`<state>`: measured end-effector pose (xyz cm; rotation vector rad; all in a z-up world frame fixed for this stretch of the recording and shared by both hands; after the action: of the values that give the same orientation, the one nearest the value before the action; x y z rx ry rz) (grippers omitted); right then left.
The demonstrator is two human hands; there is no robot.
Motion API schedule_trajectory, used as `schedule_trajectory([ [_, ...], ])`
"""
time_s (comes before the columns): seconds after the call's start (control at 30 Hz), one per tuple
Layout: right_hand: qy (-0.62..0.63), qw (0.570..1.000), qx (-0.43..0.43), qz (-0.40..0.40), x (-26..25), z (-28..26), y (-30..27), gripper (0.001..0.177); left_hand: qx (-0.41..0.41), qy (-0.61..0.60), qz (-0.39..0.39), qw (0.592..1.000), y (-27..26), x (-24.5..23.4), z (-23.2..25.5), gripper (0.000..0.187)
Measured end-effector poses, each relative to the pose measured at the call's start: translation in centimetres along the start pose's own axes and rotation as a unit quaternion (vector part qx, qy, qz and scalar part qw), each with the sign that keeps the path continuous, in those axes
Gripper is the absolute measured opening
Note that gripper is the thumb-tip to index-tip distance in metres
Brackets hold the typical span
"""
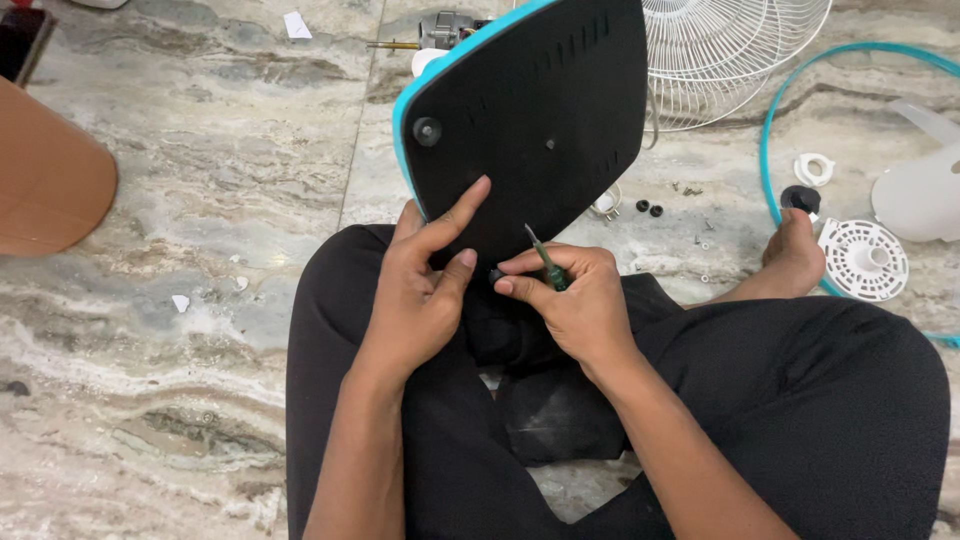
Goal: The person attaches rubber feet to the base of a disassembled electric fan using a screwdriver. They insert screws through the feet into the base and tighten them.
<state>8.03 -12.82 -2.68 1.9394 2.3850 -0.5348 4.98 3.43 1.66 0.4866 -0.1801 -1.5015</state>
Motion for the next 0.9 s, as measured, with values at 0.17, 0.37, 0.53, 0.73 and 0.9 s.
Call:
schedule_trajectory([
  [0.17,-0.005,1.000,0.022,-0.002,0.2,0.3,0.2,0.013,-0.010,-0.005,-0.004,1.000,0.0,0.0,-0.1,0.061],
  [0.37,-0.004,1.000,0.005,0.002,0.3,0.0,0.2,0.013,-0.039,-0.020,-0.004,0.999,0.0,0.0,-0.1,0.062],
  [0.53,-0.050,0.999,0.000,0.021,0.2,-0.5,0.2,0.015,-0.038,-0.052,-0.014,0.998,0.1,0.2,0.4,0.070],
  [0.73,-0.090,0.994,0.048,0.048,0.0,-0.4,0.3,0.014,-0.029,-0.043,-0.039,0.998,0.1,0.4,0.9,0.075],
  [0.9,-0.048,0.997,-0.043,0.050,-0.1,-1.1,-0.2,0.012,-0.049,-0.031,-0.038,0.998,0.2,0.7,0.7,0.071],
])
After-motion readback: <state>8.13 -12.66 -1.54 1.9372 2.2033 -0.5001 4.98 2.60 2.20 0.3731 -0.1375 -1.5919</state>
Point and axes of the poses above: each hand's wrist, its own y-axis towards the middle knuckle, its own x-axis out of the palm, z = x × y, the point moved 6 cm from there along y, towards the middle knuckle, and after that the axes turned 14 degrees about x, right-handed, at the moved point
